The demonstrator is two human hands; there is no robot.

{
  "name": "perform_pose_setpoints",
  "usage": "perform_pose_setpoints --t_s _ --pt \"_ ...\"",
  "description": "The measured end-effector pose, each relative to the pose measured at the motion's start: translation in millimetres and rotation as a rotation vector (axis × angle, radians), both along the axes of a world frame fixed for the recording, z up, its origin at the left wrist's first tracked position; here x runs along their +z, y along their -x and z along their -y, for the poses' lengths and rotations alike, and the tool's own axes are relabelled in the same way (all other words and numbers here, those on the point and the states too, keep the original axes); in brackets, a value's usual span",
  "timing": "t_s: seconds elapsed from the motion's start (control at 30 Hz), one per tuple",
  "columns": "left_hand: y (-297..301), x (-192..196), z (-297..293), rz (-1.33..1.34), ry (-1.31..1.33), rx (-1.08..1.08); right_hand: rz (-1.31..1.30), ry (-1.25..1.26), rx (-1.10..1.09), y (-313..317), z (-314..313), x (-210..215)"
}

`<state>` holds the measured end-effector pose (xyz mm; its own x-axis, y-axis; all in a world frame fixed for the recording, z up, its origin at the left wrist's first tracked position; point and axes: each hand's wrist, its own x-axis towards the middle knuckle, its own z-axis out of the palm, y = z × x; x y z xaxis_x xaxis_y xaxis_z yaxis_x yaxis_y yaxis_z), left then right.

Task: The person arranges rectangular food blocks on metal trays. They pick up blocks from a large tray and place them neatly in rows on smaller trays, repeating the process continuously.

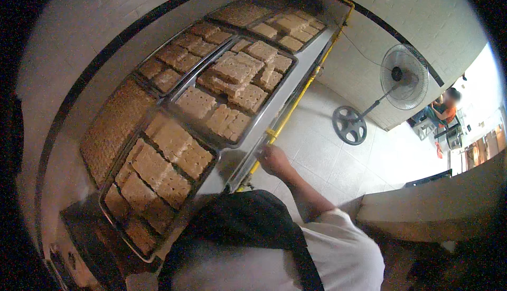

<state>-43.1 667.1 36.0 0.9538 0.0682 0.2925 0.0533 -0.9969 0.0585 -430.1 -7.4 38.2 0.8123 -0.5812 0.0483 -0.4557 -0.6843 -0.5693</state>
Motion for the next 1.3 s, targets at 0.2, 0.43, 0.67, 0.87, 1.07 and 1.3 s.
perform_pose_setpoints --t_s 0.2,0.43,0.67,0.87,1.07,1.3 --pt "-73.4 -38.4 -46.8 -0.059 0.035 -0.209 0.083 -0.014 0.279 -218.5 -42.8 55.2" --pt "-251.9 -115.3 -42.3 -0.177 0.195 -0.184 -0.139 0.084 0.354 -446.1 -62.6 35.1" --pt "-302.0 -128.2 -0.9 -0.341 -0.110 -0.314 -0.027 -0.112 0.100 -559.2 -50.3 -31.5" --pt "-343.9 -116.0 76.3 -0.304 -0.056 -0.354 0.026 0.104 0.274 -649.6 -32.9 -49.1" --pt "-330.6 -90.1 90.5 -0.273 -0.034 -0.293 -0.232 0.177 0.295 -650.2 -62.5 -7.5" --pt "-285.7 -41.1 139.6 -0.164 0.098 -0.364 -0.344 0.256 0.339 -580.8 -69.6 50.3"
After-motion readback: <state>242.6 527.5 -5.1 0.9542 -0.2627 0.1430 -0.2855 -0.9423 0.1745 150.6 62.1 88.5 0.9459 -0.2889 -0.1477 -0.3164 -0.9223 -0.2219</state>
